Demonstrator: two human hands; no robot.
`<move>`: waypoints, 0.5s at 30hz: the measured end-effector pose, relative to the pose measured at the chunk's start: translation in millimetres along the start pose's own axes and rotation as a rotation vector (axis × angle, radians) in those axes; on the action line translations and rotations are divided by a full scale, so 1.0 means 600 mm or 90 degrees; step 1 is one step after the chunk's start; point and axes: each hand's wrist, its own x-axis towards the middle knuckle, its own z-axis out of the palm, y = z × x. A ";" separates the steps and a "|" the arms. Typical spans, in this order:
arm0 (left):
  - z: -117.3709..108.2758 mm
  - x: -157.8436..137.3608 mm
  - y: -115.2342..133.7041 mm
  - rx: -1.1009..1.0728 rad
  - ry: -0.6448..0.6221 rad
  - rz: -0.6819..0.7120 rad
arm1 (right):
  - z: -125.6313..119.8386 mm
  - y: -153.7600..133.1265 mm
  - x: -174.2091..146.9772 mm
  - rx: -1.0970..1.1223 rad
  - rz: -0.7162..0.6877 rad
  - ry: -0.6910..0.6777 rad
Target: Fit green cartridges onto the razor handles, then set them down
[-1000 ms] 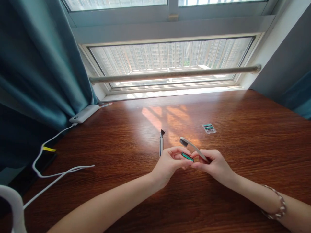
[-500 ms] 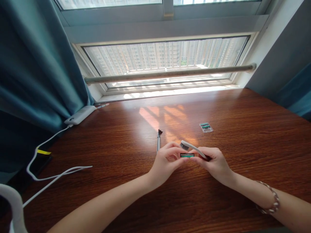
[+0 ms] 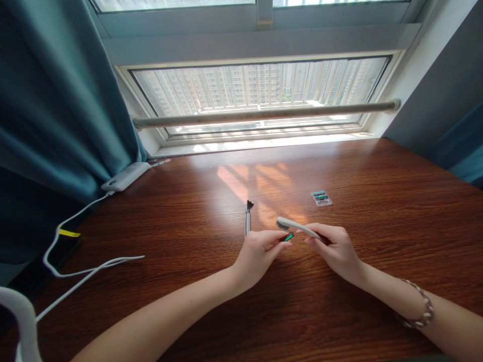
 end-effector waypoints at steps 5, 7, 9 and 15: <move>-0.007 0.009 0.016 -0.209 0.080 -0.133 | -0.031 0.033 0.022 -0.115 -0.042 0.048; -0.009 0.011 0.018 -0.243 0.107 -0.144 | -0.038 0.044 0.029 -0.172 -0.069 0.040; -0.011 0.012 0.019 -0.266 0.127 -0.144 | -0.039 0.051 0.032 -0.220 -0.091 0.031; -0.014 0.016 0.017 -0.286 0.138 -0.146 | -0.035 0.053 0.032 -0.319 -0.081 0.047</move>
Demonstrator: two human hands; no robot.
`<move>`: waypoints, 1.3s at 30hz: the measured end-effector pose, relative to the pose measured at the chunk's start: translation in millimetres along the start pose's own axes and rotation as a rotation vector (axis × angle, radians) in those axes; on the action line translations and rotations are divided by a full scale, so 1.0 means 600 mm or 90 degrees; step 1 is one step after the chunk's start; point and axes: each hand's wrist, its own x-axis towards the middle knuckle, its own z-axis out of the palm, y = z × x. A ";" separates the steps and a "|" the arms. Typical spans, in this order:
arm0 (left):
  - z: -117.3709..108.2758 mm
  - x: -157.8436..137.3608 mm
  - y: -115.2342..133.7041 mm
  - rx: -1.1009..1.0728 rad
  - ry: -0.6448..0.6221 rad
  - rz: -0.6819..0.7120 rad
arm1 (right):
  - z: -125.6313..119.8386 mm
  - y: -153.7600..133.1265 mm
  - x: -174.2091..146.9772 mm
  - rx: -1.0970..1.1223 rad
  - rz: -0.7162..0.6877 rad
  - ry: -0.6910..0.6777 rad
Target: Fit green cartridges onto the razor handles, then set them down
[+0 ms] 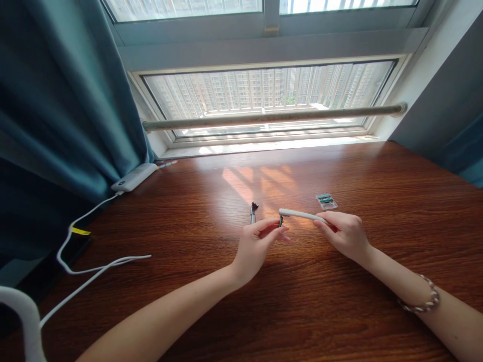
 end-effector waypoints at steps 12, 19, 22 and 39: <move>-0.002 0.002 -0.005 -0.043 -0.006 0.003 | 0.002 0.000 -0.003 0.001 -0.054 0.026; -0.006 0.012 -0.006 -0.111 -0.001 -0.070 | 0.002 0.001 -0.005 -0.032 -0.093 0.032; -0.007 0.011 -0.008 -0.119 -0.001 -0.079 | 0.003 0.000 -0.005 -0.038 -0.101 0.022; -0.005 0.007 -0.014 -0.109 -0.033 0.058 | 0.003 0.001 -0.008 -0.139 -0.092 0.056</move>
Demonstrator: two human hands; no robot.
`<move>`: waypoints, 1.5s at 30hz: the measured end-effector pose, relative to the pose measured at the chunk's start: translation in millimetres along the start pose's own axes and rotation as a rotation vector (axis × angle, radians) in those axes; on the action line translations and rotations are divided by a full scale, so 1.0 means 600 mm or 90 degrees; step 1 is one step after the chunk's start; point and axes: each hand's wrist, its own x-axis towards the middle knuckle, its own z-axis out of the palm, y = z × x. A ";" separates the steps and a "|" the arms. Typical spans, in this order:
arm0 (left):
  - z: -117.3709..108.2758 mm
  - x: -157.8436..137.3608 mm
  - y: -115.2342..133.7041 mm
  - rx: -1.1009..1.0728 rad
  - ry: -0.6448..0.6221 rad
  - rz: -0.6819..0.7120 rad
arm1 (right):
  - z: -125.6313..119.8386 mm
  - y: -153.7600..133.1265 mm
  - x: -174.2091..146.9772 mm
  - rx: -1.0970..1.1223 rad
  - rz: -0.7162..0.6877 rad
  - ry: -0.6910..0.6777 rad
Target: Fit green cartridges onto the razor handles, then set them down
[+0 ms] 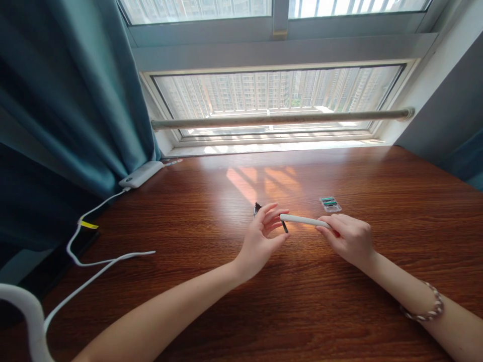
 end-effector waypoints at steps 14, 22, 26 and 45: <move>0.002 0.000 -0.001 -0.127 -0.065 -0.031 | 0.001 0.000 0.000 0.059 -0.011 -0.005; 0.005 0.010 0.004 -0.265 -0.031 -0.120 | -0.002 -0.004 0.001 0.084 0.015 0.001; 0.007 0.009 0.012 -0.314 -0.061 -0.149 | -0.002 -0.006 0.000 0.101 -0.001 -0.009; -0.008 0.015 0.017 -0.170 -0.110 -0.114 | -0.002 -0.005 -0.001 0.170 -0.039 -0.022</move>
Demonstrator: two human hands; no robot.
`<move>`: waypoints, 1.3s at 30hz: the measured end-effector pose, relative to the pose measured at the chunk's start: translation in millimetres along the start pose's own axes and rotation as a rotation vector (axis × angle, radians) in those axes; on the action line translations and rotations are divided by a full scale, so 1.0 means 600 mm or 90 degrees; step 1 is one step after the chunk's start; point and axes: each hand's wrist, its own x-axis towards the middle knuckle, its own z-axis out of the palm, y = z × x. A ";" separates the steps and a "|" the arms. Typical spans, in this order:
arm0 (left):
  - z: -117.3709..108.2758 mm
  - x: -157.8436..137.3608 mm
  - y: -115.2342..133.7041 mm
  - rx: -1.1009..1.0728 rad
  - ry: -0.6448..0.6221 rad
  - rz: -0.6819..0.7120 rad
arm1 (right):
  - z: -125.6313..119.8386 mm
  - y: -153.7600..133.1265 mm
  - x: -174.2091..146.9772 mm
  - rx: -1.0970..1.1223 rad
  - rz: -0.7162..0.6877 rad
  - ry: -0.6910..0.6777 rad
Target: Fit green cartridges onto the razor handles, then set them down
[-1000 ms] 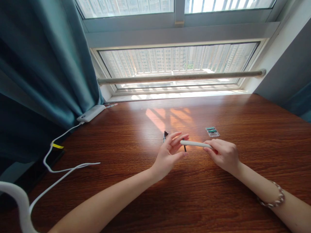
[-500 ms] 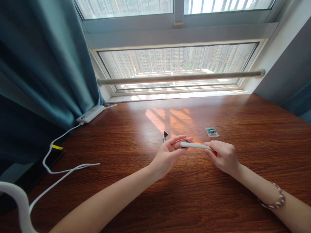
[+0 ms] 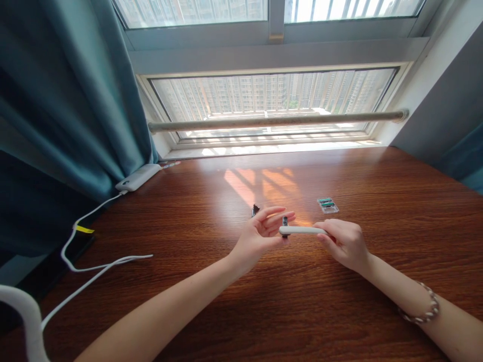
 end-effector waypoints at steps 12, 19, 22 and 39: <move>-0.001 0.000 0.000 -0.048 0.015 0.007 | 0.001 -0.001 0.000 -0.035 0.021 0.022; -0.002 0.000 -0.003 -0.051 0.011 0.010 | 0.003 0.001 -0.001 -0.021 0.031 0.030; -0.003 0.001 -0.004 -0.054 0.011 0.015 | 0.003 0.001 0.000 -0.048 0.036 0.041; -0.003 0.000 -0.004 0.059 0.082 -0.013 | 0.000 0.001 0.000 -0.062 -0.016 0.033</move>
